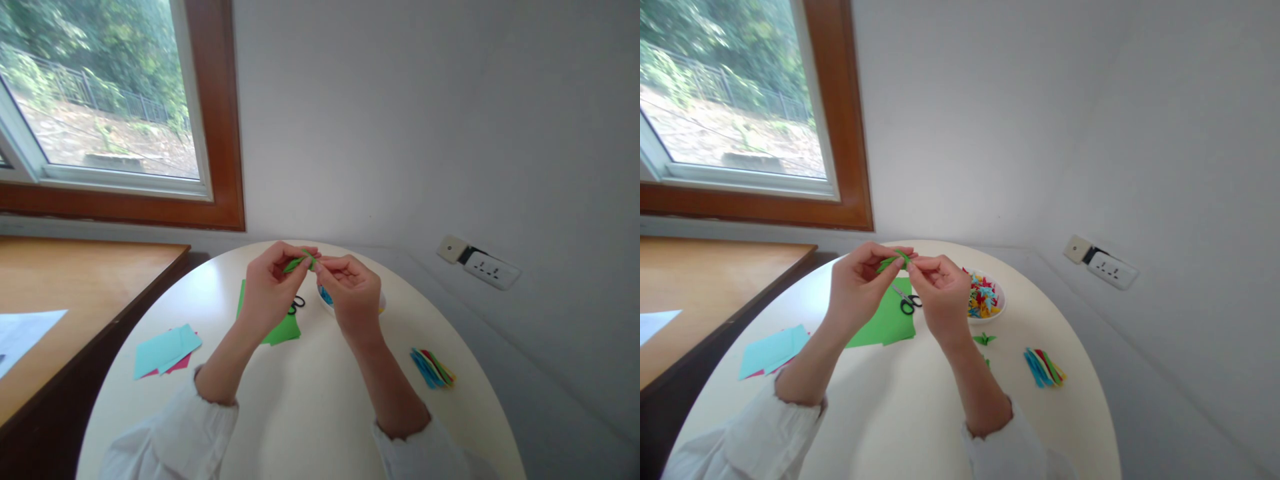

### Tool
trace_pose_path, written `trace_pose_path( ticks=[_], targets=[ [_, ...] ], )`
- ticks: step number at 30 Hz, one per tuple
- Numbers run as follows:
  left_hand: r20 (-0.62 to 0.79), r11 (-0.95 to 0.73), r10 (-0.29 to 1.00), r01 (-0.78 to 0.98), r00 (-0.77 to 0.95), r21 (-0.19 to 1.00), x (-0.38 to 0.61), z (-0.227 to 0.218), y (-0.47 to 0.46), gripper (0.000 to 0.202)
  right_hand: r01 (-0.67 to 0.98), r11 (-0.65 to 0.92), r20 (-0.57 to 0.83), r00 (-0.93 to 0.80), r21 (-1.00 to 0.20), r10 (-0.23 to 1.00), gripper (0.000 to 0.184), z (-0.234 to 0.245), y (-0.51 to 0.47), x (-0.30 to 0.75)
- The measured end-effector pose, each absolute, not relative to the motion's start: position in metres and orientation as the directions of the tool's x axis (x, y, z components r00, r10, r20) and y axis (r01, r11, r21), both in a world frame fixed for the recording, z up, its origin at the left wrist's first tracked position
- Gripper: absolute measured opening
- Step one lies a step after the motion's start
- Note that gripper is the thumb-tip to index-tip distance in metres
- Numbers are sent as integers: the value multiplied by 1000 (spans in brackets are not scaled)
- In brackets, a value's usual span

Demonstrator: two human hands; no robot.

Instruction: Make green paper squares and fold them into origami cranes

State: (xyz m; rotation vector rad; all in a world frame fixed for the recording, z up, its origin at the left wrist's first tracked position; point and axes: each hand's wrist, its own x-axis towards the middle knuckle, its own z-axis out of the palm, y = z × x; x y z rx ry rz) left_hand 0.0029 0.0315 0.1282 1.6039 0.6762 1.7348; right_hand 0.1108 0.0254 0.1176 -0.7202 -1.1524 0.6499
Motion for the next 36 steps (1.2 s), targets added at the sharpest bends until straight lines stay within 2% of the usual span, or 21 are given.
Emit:
trace_pose_path(
  ticks=[12,20,29,36],
  targets=[
    [639,-638,769,-101,-35,763,3,129,30,5,-93,606,561,290,-790,776,16,118,26,110],
    [657,-659,752,29,48,752,-3,134,30,8,-61,616,578,285,-785,765,19,119,26,114],
    [668,-669,743,-3,33,744,-1,131,31,7,-83,607,574,247,-790,781,16,121,25,116],
    [691,-691,723,24,3,722,0,129,30,6,-31,615,597,204,-788,776,15,121,27,116]
  ],
)
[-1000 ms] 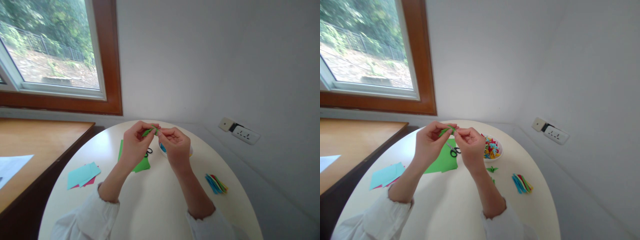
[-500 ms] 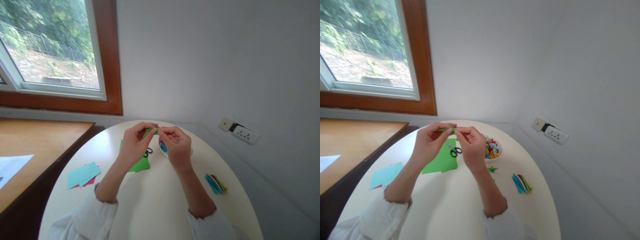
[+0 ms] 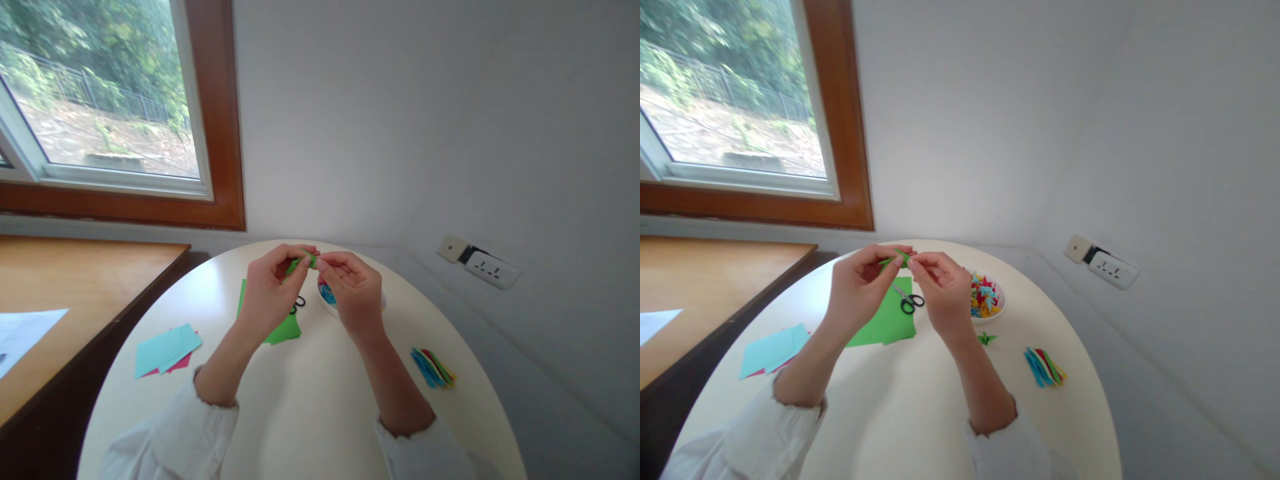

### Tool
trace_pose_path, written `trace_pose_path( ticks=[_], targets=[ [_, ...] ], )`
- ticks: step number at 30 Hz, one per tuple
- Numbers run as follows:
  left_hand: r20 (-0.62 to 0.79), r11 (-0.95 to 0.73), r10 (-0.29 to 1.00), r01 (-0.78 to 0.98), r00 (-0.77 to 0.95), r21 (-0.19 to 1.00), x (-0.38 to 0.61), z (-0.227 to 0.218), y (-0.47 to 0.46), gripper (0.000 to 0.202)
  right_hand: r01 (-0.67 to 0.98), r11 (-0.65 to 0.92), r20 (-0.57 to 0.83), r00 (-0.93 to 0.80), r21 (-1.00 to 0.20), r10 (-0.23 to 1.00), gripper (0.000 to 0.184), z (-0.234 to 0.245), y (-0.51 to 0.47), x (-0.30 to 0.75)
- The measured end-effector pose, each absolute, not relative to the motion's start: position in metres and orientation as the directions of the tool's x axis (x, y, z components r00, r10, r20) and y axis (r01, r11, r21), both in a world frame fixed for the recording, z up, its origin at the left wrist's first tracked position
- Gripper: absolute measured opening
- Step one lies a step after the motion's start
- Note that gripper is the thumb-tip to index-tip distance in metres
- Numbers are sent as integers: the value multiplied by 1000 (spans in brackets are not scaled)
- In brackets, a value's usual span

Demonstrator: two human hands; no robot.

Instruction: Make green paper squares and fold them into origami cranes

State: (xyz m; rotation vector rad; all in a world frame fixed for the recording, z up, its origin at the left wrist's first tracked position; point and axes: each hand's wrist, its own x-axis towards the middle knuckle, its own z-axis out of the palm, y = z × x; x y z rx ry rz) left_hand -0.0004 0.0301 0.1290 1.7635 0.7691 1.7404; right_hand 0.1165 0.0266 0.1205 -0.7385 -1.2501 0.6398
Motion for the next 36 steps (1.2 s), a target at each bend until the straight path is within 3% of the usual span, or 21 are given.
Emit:
trace_pose_path(
  ticks=[13,26,36],
  targets=[
    [673,-673,740,41,24,739,-2,129,29,4,-31,635,625,147,-772,767,10,120,27,117],
    [668,-667,744,53,-15,744,1,130,30,4,-99,606,580,202,-789,789,13,118,27,116],
    [673,-672,739,65,9,738,-1,134,27,7,15,680,666,220,-733,713,4,117,23,114]
  ],
)
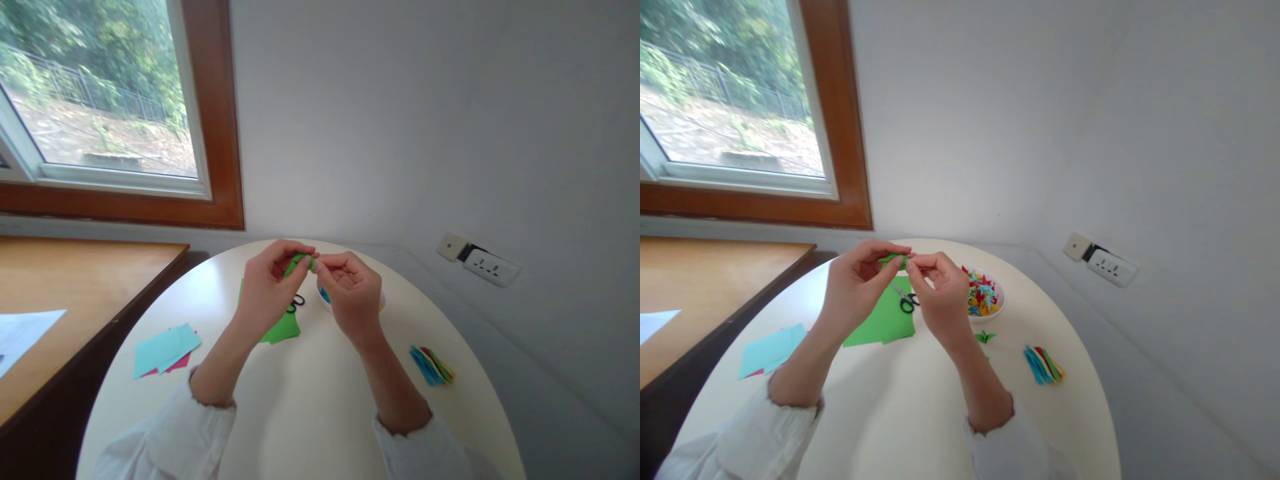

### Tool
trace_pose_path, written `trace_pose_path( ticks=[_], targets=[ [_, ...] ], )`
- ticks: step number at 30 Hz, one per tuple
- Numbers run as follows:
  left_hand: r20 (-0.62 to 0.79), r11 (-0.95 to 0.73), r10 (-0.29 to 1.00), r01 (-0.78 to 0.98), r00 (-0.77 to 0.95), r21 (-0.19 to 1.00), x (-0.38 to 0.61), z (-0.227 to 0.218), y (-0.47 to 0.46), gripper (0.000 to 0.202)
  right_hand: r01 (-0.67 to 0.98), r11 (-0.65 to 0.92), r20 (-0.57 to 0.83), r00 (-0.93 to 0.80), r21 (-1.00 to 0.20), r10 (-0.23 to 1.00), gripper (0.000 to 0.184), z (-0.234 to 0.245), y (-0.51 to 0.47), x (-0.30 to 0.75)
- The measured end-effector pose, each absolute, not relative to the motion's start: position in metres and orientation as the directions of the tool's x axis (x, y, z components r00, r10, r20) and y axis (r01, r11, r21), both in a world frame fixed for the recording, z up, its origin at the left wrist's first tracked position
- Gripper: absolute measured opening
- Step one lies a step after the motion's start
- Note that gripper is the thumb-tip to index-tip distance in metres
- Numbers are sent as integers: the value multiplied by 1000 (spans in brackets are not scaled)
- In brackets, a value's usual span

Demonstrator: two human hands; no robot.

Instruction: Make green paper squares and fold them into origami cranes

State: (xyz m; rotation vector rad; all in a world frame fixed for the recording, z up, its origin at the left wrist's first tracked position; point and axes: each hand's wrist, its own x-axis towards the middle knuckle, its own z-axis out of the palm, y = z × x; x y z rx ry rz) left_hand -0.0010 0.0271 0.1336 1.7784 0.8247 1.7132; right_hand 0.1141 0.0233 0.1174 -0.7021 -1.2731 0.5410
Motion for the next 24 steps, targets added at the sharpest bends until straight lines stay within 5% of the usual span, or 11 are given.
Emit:
trace_pose_path(
  ticks=[12,24],
  targets=[
    [741,-751,632,417,228,512,-13,138,28,15,253,732,771,114,-633,627,4,113,24,120],
    [651,-671,724,453,227,587,-13,141,24,10,344,721,783,75,-602,618,5,114,22,120]
  ],
)
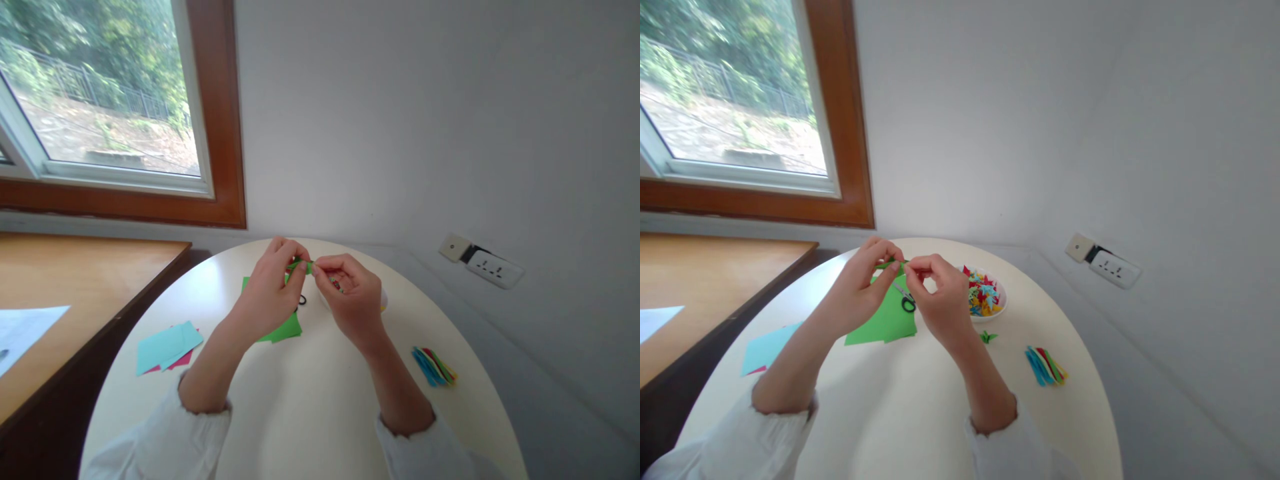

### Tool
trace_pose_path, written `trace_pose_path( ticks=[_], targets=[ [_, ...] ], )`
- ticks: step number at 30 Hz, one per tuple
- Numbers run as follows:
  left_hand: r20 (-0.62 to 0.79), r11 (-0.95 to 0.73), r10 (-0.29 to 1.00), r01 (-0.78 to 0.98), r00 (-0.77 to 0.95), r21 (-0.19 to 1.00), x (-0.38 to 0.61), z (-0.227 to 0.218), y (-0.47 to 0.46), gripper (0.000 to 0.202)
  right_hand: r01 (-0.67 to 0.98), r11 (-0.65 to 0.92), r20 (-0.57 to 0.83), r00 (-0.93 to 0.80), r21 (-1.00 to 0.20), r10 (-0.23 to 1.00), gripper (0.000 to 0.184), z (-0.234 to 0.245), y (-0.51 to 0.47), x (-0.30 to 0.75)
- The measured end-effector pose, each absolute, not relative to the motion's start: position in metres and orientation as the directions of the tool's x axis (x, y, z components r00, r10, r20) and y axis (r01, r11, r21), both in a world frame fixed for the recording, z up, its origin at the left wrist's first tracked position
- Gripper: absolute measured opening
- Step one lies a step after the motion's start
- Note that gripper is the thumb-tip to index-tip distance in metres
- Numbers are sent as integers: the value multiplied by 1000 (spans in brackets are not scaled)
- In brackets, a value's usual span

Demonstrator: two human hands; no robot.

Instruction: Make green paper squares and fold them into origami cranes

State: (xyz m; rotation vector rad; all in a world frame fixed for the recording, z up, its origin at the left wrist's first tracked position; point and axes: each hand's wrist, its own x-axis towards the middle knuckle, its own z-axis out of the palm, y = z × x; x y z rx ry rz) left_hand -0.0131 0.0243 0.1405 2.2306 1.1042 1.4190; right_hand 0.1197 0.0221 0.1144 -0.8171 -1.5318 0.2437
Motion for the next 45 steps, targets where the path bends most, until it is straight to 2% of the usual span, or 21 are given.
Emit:
trace_pose_path(
  ticks=[21,30,45],
  targets=[
    [631,-645,747,463,211,608,-12,137,26,11,300,654,705,102,-694,701,8,116,23,122],
    [629,-642,749,463,208,611,-11,137,27,10,196,676,703,136,-710,698,6,115,27,123],
    [627,-640,751,459,206,616,-11,136,27,10,334,681,750,149,-651,644,9,110,27,122]
  ],
)
